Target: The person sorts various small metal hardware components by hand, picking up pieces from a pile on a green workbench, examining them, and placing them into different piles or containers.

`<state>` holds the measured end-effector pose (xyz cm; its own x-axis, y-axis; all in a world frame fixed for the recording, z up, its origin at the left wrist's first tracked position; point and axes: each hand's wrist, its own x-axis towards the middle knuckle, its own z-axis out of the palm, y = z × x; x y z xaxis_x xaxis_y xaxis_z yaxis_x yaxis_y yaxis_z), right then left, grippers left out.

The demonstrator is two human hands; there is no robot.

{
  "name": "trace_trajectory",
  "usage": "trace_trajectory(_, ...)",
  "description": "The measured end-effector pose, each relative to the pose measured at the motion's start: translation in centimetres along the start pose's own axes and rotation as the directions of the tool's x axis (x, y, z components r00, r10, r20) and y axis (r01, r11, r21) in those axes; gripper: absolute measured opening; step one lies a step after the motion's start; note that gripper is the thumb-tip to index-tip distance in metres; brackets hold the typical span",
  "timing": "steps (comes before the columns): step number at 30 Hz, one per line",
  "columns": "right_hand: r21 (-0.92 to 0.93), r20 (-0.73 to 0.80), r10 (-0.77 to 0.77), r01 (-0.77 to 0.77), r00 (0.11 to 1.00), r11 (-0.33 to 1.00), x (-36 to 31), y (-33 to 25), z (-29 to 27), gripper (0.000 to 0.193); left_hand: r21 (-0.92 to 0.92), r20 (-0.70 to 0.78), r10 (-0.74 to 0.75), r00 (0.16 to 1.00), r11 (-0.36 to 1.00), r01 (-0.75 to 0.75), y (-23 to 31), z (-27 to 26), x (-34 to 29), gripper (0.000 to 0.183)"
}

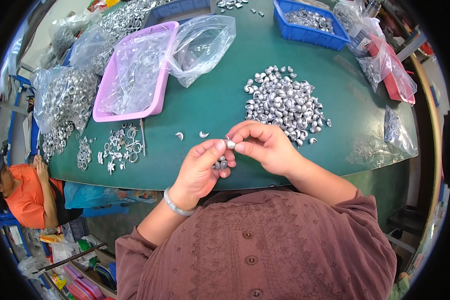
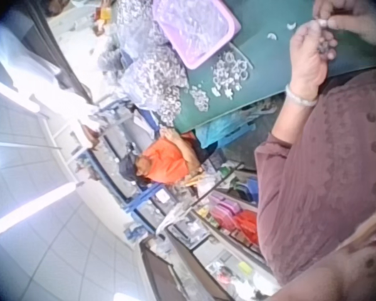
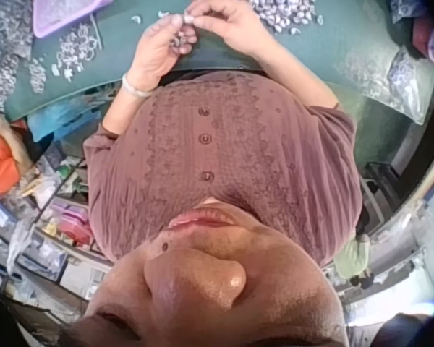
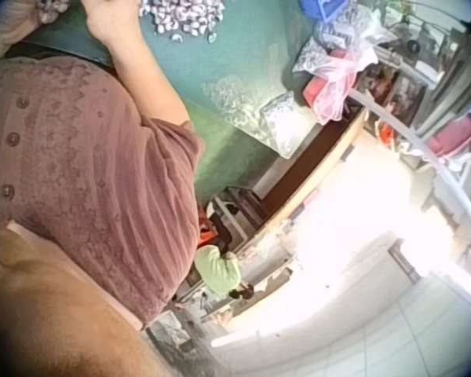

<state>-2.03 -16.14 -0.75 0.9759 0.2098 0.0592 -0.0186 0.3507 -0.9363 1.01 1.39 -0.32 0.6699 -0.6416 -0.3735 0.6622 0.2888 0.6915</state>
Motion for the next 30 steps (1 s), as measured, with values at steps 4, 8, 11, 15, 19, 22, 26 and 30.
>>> trace_trajectory(4,0.167,0.023,0.195,-0.196,0.981,0.966,0.2,0.2,-0.8,0.009,0.028,-0.016,-0.013,1.000,1.000,0.013,0.7,0.7,-0.4,0.025)
trace_trajectory(8,0.308,0.085,0.231,-0.246,0.969,0.919,0.3,0.4,-0.6,0.013,-0.001,-0.006,-0.006,1.000,1.000,0.006,1.1,0.9,-0.8,0.023)
trace_trajectory(11,0.308,0.077,0.234,-0.246,0.969,0.919,0.3,0.4,-0.3,0.013,0.014,-0.023,-0.004,1.000,1.000,0.004,1.2,0.9,-1.0,0.024)
trace_trajectory(15,0.025,-0.047,0.191,-0.190,0.981,0.982,0.2,-0.2,0.5,0.013,0.124,-0.097,0.000,0.995,0.992,0.012,1.1,0.7,-0.8,0.024)
trace_trajectory(19,-0.038,-0.052,0.180,-0.183,0.982,0.982,0.2,-0.6,1.0,0.013,0.065,-0.114,-0.022,0.993,0.997,0.029,0.9,0.4,-0.6,0.022)
trace_trajectory(22,-0.034,-0.035,0.153,-0.155,0.988,0.987,0.1,-0.8,0.9,0.013,-0.068,-0.049,-0.064,0.997,0.996,0.060,0.8,-0.2,-0.5,0.021)
trace_trajectory(26,0.025,-0.019,0.138,-0.137,0.990,0.990,0.2,-1.1,1.3,0.011,-0.137,-0.024,-0.091,0.996,0.987,0.087,0.6,-0.9,-0.3,0.020)
trace_trajectory(30,0.046,-0.005,0.021,-0.021,1.000,0.999,0.1,-0.3,1.4,0.009,-0.126,0.021,-0.043,0.999,0.991,0.045,0.3,-1.1,-0.1,0.018)
